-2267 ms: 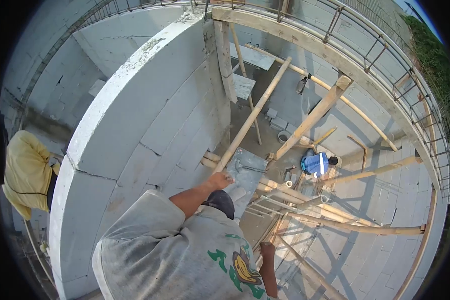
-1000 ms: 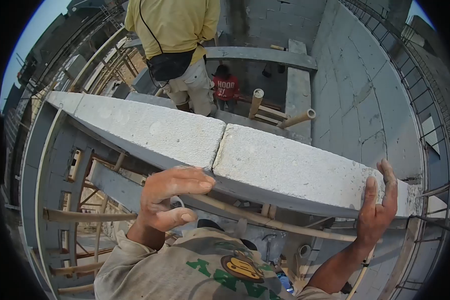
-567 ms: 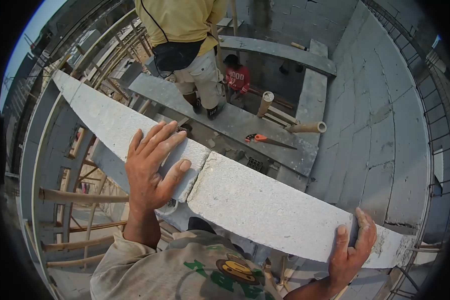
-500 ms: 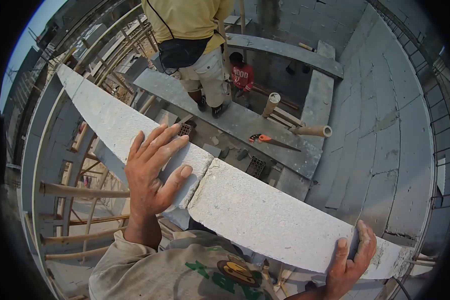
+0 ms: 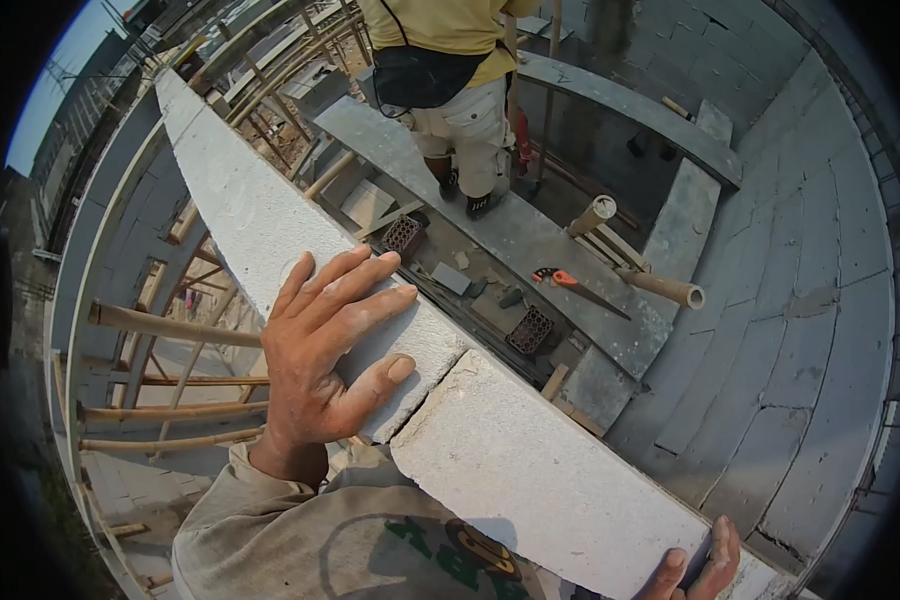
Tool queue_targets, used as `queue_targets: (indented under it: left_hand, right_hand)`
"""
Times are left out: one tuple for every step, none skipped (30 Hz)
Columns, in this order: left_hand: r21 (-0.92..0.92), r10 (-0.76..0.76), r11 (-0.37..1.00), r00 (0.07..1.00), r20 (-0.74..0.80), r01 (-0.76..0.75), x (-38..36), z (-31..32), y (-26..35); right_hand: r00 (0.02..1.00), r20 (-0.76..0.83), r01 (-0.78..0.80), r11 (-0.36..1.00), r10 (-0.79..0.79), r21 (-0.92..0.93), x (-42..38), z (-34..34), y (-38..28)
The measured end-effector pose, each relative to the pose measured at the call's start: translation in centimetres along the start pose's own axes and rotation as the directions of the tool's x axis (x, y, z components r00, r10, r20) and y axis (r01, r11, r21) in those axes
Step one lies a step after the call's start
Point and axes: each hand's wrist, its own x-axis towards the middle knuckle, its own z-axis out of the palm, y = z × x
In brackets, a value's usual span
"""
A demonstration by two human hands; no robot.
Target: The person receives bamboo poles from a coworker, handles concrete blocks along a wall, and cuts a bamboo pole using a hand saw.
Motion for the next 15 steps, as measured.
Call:
queue_targets:
  left_hand:
    - [0.005, -0.002, 1.0, 1.0, -0.002, 0.002, 0.1, 0.0, 0.0]
    - [0.007, -0.002, 1.0, 1.0, -0.003, 0.002, 0.1, 0.0, 0.1]
    - [0.006, -0.001, 1.0, 1.0, -0.004, 0.001, 0.1, 0.0, 0.1]
    - [0.008, -0.007, 1.0, 1.0, -0.007, 0.007, 0.1, 0.1, 0.1]
    - [0.009, -0.014, 1.0, 1.0, -0.007, 0.014, 0.1, 0.1, 0.2]
    - [0.008, -0.021, 1.0, 1.0, -0.001, 0.021, 0.1, 0.1, 0.2]
    - [0.0, -0.026, 1.0, 1.0, -0.008, 0.027, 0.1, 0.2, 0.1]
    - [0.006, -0.035, 0.999, 0.999, -0.003, 0.035, 0.1, 0.2, 0.2]
    - [0.012, -0.044, 0.999, 0.999, -0.005, 0.044, 0.1, 0.3, 0.2]
    - [0.022, -0.055, 0.998, 0.998, -0.012, 0.055, 0.1, 0.3, 0.3]
    - [0.024, -0.062, 0.998, 0.998, -0.022, 0.062, 0.0, 0.4, 0.3]
    - [0.017, -0.062, 0.998, 0.998, -0.022, 0.062, 0.0, 0.5, 0.3]
    - [0.013, -0.064, 0.998, 0.998, -0.026, 0.064, -0.1, 0.5, 0.2]
    - [0.012, -0.067, 0.998, 0.997, -0.032, 0.068, 0.0, 0.5, 0.2]
    - [0.009, -0.061, 0.998, 0.998, -0.035, 0.061, 0.1, 0.5, 0.4]
  right_hand:
    - [1.0, 0.002, -0.005, 1.0, 0.005, 0.0, 0.0, 0.0, -0.3]
    - [1.0, 0.002, -0.006, 1.0, 0.006, -0.004, 0.0, -0.2, -0.2]
    - [1.0, 0.002, -0.009, 1.0, 0.009, -0.008, 0.0, -0.2, -0.3]
    - [1.0, 0.001, -0.012, 1.0, 0.012, -0.009, 0.0, -0.4, -0.6]
    - [1.0, 0.003, -0.013, 1.0, 0.013, -0.014, 0.1, -0.5, -0.8]
    - [1.0, 0.007, -0.022, 1.0, 0.022, -0.013, 0.0, -0.8, -1.2]
    - [0.999, 0.017, -0.035, 0.999, 0.036, -0.017, 0.0, -0.9, -1.7]
    - [0.998, 0.027, -0.053, 0.998, 0.053, -0.021, 0.1, -1.1, -2.4]
    - [0.997, 0.038, -0.072, 0.997, 0.073, -0.025, 0.3, -1.3, -3.4]
    - [0.995, 0.047, -0.09, 0.996, 0.091, -0.022, 0.6, -1.4, -4.3]
    - [0.993, 0.053, -0.102, 0.995, 0.102, -0.013, 0.7, -1.4, -5.0]
    - [0.992, 0.059, -0.111, 0.994, 0.112, -0.013, 1.0, -1.3, -5.8]
    - [0.994, 0.032, -0.108, 0.994, 0.108, 0.001, 0.9, -1.1, -5.7]
    - [0.995, 0.005, -0.104, 0.994, 0.104, 0.015, 0.8, -1.0, -5.7]
    - [0.996, -0.01, -0.087, 0.996, 0.087, 0.0, 0.2, -0.8, -3.6]
